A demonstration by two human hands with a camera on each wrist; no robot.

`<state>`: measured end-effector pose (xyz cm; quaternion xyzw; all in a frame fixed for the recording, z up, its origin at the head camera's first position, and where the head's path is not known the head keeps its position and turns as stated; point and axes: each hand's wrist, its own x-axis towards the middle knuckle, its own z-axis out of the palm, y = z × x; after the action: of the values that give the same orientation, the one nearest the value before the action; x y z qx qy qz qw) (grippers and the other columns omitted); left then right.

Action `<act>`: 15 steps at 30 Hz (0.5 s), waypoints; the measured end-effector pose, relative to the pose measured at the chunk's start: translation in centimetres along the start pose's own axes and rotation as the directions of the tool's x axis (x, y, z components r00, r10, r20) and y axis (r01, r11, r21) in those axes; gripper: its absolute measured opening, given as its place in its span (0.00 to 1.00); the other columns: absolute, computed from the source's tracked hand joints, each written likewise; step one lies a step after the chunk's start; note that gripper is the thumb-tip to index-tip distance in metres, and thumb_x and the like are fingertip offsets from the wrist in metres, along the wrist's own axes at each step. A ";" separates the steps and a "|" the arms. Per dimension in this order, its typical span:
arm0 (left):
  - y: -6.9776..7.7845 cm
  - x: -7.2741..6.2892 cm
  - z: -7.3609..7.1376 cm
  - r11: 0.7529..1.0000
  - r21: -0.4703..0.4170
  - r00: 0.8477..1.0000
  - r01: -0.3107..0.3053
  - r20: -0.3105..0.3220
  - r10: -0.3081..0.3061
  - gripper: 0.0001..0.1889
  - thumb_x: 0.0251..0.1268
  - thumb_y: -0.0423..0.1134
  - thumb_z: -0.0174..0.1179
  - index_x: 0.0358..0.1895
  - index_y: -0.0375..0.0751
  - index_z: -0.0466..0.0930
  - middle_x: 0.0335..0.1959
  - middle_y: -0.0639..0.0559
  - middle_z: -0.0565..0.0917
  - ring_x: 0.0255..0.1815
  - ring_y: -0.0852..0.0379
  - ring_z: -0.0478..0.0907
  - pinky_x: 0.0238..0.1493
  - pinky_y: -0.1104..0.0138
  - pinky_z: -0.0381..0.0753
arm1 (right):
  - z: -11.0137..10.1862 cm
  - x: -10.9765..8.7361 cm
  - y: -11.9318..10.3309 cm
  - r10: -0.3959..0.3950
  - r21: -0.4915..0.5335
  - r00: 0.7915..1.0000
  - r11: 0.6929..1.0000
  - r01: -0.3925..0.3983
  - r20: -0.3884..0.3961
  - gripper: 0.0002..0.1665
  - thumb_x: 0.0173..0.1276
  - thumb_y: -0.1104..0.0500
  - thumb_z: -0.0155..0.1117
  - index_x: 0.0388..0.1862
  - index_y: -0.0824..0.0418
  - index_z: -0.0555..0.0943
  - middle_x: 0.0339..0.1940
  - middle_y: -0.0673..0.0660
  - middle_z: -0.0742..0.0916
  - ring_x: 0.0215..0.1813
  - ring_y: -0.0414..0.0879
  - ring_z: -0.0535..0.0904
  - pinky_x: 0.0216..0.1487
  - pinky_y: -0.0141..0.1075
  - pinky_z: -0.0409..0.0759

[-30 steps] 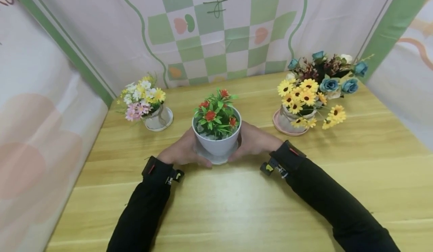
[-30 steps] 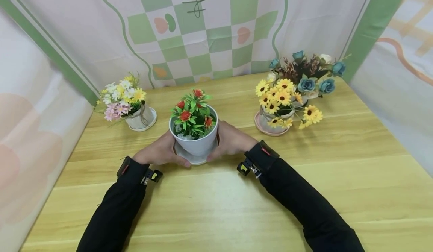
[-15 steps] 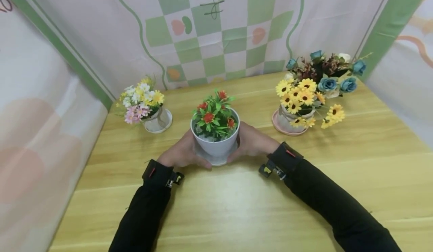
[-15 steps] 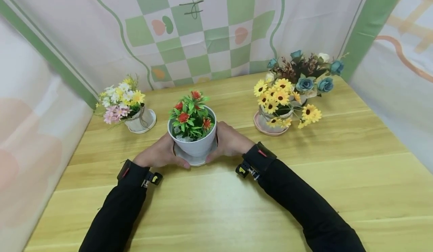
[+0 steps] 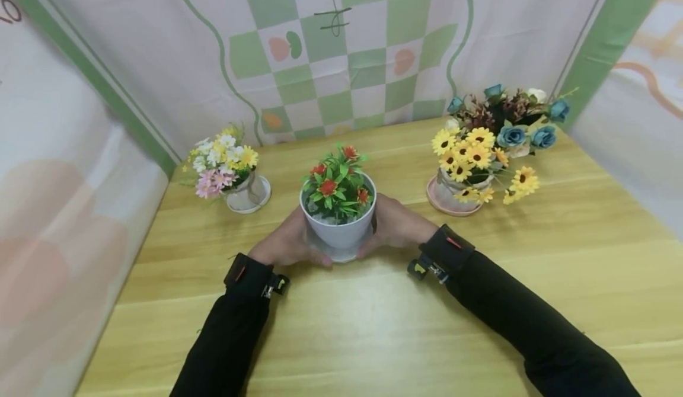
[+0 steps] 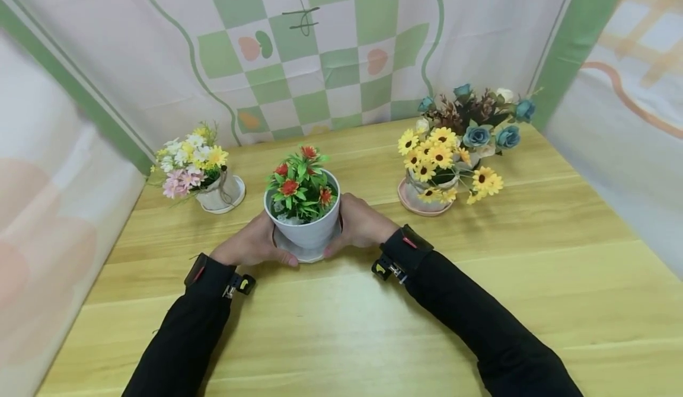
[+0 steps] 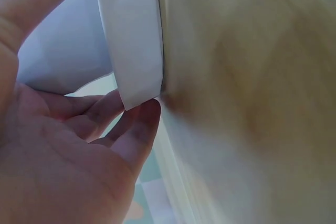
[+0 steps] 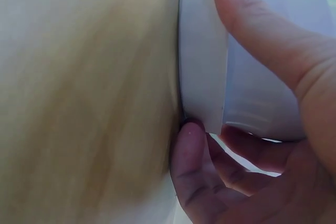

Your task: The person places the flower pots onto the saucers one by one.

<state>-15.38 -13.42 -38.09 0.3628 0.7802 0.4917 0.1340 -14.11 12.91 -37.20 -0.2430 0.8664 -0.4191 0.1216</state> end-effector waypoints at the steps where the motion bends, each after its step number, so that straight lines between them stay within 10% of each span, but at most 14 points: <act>1: 0.0 0.1 -0.1 1.000 -0.008 1.000 0.001 -0.001 -0.001 0.82 0.28 0.28 0.89 0.87 0.66 0.38 0.87 0.58 0.56 0.87 0.52 0.54 0.89 0.47 0.46 | 0.0 0.1 0.0 0.008 -0.004 1.000 1.000 -0.008 -0.003 0.77 0.35 0.59 0.94 0.84 0.52 0.60 0.82 0.59 0.72 0.81 0.60 0.68 0.85 0.57 0.62; 15: -0.2 1.0 -1.2 0.958 0.120 0.966 0.259 -0.020 -0.259 0.72 0.40 0.28 0.86 0.87 0.56 0.43 0.85 0.50 0.61 0.85 0.46 0.58 0.88 0.47 0.54 | -0.7 2.2 0.6 0.014 -0.032 1.000 0.999 -0.015 -0.023 0.67 0.38 0.61 0.93 0.79 0.54 0.67 0.77 0.59 0.78 0.78 0.59 0.73 0.83 0.57 0.67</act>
<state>-16.87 -13.54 -37.57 0.2639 0.8497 0.4224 0.1731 -16.45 12.51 -37.25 -0.2339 0.8759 -0.4071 0.1109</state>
